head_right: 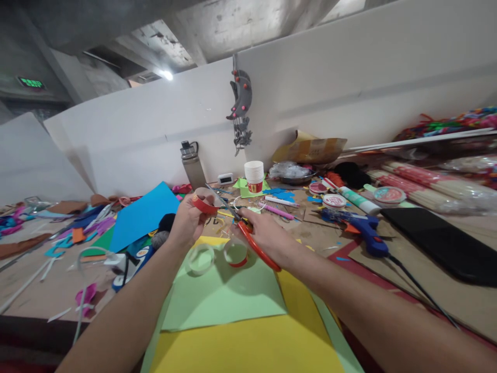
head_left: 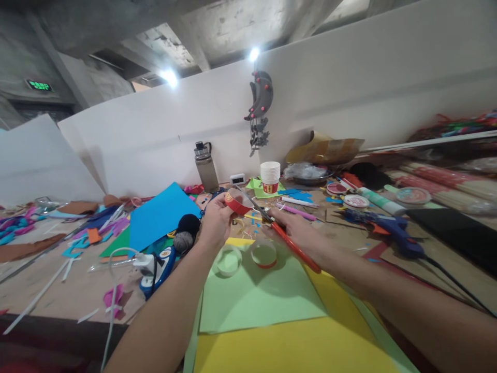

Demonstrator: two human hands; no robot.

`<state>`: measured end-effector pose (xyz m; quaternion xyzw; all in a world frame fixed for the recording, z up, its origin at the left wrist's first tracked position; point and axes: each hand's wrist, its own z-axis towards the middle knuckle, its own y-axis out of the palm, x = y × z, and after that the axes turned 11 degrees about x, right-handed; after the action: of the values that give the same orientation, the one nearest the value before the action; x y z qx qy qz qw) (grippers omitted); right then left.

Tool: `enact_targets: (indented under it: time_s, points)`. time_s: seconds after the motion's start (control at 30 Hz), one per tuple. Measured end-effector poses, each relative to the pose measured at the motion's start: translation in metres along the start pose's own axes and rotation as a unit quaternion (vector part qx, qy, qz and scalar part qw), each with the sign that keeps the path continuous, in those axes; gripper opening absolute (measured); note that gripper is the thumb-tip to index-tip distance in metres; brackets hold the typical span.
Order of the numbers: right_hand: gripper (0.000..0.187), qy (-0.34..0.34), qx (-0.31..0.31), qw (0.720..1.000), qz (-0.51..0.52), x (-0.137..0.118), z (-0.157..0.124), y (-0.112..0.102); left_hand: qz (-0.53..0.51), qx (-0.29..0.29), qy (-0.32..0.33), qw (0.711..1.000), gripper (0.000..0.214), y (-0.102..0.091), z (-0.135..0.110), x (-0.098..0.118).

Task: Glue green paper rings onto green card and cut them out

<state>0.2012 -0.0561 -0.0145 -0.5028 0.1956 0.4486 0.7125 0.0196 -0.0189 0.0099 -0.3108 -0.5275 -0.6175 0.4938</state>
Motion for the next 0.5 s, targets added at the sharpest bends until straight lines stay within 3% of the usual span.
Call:
enact_targets:
  time_s: [0.5]
  points:
    - [0.024, -0.006, 0.002, 1.000, 0.009, 0.0001, -0.0009, 0.0006, -0.016, -0.045, -0.020, 0.999, 0.016, -0.0077, 0.0043, -0.0011]
